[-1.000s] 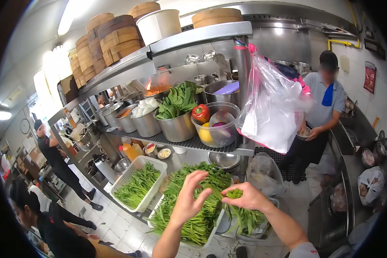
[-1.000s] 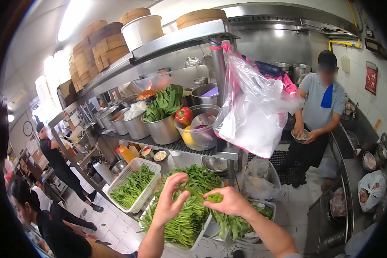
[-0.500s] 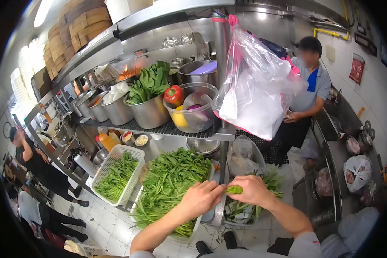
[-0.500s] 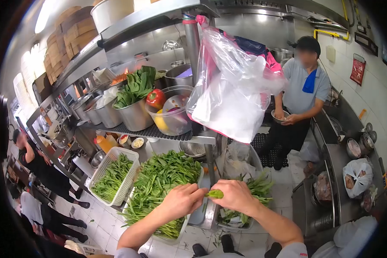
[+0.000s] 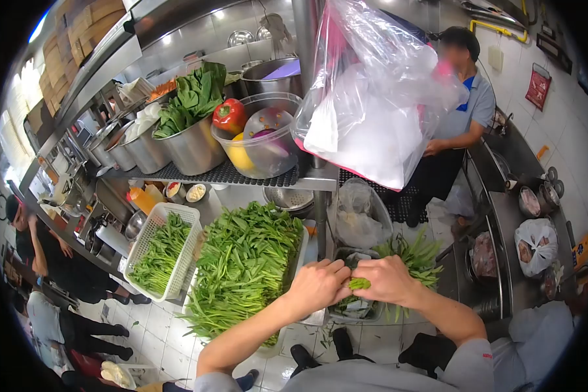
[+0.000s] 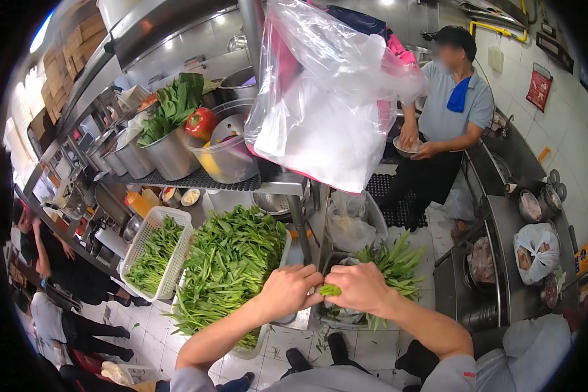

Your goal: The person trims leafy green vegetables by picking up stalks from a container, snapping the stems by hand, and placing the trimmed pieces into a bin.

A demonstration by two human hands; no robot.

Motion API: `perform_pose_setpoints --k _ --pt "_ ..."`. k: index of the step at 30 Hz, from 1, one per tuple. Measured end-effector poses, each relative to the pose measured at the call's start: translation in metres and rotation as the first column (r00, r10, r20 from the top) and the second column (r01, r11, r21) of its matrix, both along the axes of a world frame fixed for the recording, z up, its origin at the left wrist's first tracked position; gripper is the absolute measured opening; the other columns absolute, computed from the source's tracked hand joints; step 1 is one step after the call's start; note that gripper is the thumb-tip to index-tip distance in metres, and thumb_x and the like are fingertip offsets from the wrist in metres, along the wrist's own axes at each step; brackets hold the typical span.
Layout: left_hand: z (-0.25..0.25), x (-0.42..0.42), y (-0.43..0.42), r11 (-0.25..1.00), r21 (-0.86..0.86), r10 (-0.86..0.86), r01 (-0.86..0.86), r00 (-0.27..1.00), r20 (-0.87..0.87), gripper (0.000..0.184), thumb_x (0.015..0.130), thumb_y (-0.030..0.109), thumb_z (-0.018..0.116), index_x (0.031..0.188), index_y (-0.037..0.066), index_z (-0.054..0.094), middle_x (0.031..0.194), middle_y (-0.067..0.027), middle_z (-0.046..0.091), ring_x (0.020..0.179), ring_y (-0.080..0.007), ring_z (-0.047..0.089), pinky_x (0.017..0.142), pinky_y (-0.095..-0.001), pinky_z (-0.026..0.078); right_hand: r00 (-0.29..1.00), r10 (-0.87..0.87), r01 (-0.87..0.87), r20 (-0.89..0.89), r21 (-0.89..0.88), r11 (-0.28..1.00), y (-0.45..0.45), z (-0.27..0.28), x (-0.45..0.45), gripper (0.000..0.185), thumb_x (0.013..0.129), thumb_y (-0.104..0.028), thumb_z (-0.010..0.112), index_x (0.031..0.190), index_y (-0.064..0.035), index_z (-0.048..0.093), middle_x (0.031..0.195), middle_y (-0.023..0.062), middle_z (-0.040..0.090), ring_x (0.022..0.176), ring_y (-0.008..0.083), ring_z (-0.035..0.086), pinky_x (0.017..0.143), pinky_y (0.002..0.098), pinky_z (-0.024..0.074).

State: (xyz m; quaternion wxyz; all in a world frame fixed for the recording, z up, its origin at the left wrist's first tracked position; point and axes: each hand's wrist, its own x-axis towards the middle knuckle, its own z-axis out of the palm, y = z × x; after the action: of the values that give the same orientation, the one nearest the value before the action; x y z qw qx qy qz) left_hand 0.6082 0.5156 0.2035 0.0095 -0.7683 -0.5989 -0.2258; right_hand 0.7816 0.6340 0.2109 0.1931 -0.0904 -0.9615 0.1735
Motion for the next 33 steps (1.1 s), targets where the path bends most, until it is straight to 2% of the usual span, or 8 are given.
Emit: perform_pose_setpoints --k 10,14,16,17,19,23,28,33 --pt "-0.037 0.026 0.043 0.956 -0.267 0.278 -0.125 0.686 0.672 0.022 0.083 0.025 0.064 0.089 0.004 0.065 0.088 -0.014 0.067 0.08 -0.0378 0.064 0.07 -0.0405 0.051 0.911 0.012 0.032 -0.413 0.099 0.995 0.027 -0.04 0.046 0.022 0.069 -0.009 0.078 0.089 -0.0041 0.072 0.08 0.0092 0.068 0.065 0.0244 0.067 0.056 0.0311 0.0514" --pt "-0.061 0.022 0.054 0.879 -0.359 0.417 -0.315 0.872 0.256 0.025 0.086 0.023 0.065 0.105 0.008 0.068 0.097 -0.0113 0.068 0.09 -0.0303 0.066 0.078 -0.0405 0.051 0.819 -0.39 0.204 -0.421 -0.421 0.884 0.046 -0.066 0.064 0.013 0.084 -0.006 0.074 0.094 0.0017 0.071 0.081 0.0101 0.07 0.064 0.0143 0.063 0.055 0.027 0.0487" --pt "-0.092 0.022 0.061 0.885 -0.308 0.351 -0.35 0.935 -0.054 0.03 0.088 0.024 0.065 0.114 0.01 0.066 0.108 -0.0099 0.068 0.102 -0.0301 0.064 0.086 -0.0426 0.051 0.769 -0.576 0.121 -0.278 -0.821 0.558 0.058 -0.07 0.072 0.015 0.087 -0.008 0.072 0.096 0.0038 0.07 0.082 0.0098 0.07 0.063 0.0123 0.062 0.053 0.0261 0.0478" --pt "-0.095 0.027 0.062 0.914 -0.208 0.348 -0.348 0.937 -0.04 0.031 0.089 0.024 0.064 0.117 0.01 0.065 0.112 -0.0097 0.067 0.106 -0.0304 0.062 0.089 -0.0431 0.05 0.753 -0.634 0.059 -0.179 -0.941 0.335 0.064 -0.071 0.075 0.016 0.089 -0.009 0.071 0.097 0.0048 0.069 0.082 0.0097 0.07 0.063 0.0113 0.061 0.053 0.0257 0.0474" --pt "-0.1 0.034 0.068 0.941 -0.001 0.338 -0.338 0.941 -0.018 0.035 0.091 0.024 0.063 0.123 0.01 0.063 0.119 -0.0093 0.064 0.114 -0.031 0.059 0.094 -0.044 0.048 0.735 -0.639 -0.019 -0.227 -0.949 0.316 0.073 -0.073 0.079 0.018 0.091 -0.01 0.069 0.1 0.0055 0.066 0.085 0.0096 0.07 0.061 0.0111 0.059 0.05 0.0252 0.0457" --pt "-0.03 0.063 0.082 0.954 -0.295 0.193 0.049 0.653 0.733 0.035 0.093 0.027 0.065 0.118 0.003 0.066 0.117 -0.0136 0.067 0.105 -0.0287 0.066 0.089 -0.0376 0.051 0.731 -0.655 -0.086 -0.192 -0.978 0.191 0.072 -0.069 0.072 0.017 0.09 -0.01 0.07 0.1 0.0037 0.066 0.085 0.0094 0.068 0.06 0.0123 0.058 0.049 0.0267 0.045" --pt "-0.041 0.06 0.097 0.883 -0.395 0.269 0.253 0.416 0.868 0.026 0.096 0.015 0.064 0.117 0.0 0.067 0.101 -0.0036 0.07 0.093 -0.0087 0.059 0.084 -0.0272 0.049 0.794 -0.581 -0.174 -0.181 -0.982 0.068 0.073 -0.066 0.054 0.017 0.088 -0.012 0.074 0.095 0.0015 0.066 0.078 0.007 0.065 0.057 0.0136 0.057 0.049 0.0274 0.0433" --pt "-0.054 0.045 0.089 0.84 -0.396 0.279 0.372 0.33 0.902 0.028 0.1 0.019 0.058 0.119 -0.001 0.066 0.102 -0.0051 0.07 0.093 -0.0119 0.062 0.085 -0.0278 0.049 0.884 -0.436 -0.153 -0.167 -0.986 0.066 0.072 -0.068 0.05 0.016 0.088 -0.012 0.074 0.089 0.0017 0.066 0.074 0.0068 0.064 0.055 0.014 0.058 0.049 0.0276 0.0426"
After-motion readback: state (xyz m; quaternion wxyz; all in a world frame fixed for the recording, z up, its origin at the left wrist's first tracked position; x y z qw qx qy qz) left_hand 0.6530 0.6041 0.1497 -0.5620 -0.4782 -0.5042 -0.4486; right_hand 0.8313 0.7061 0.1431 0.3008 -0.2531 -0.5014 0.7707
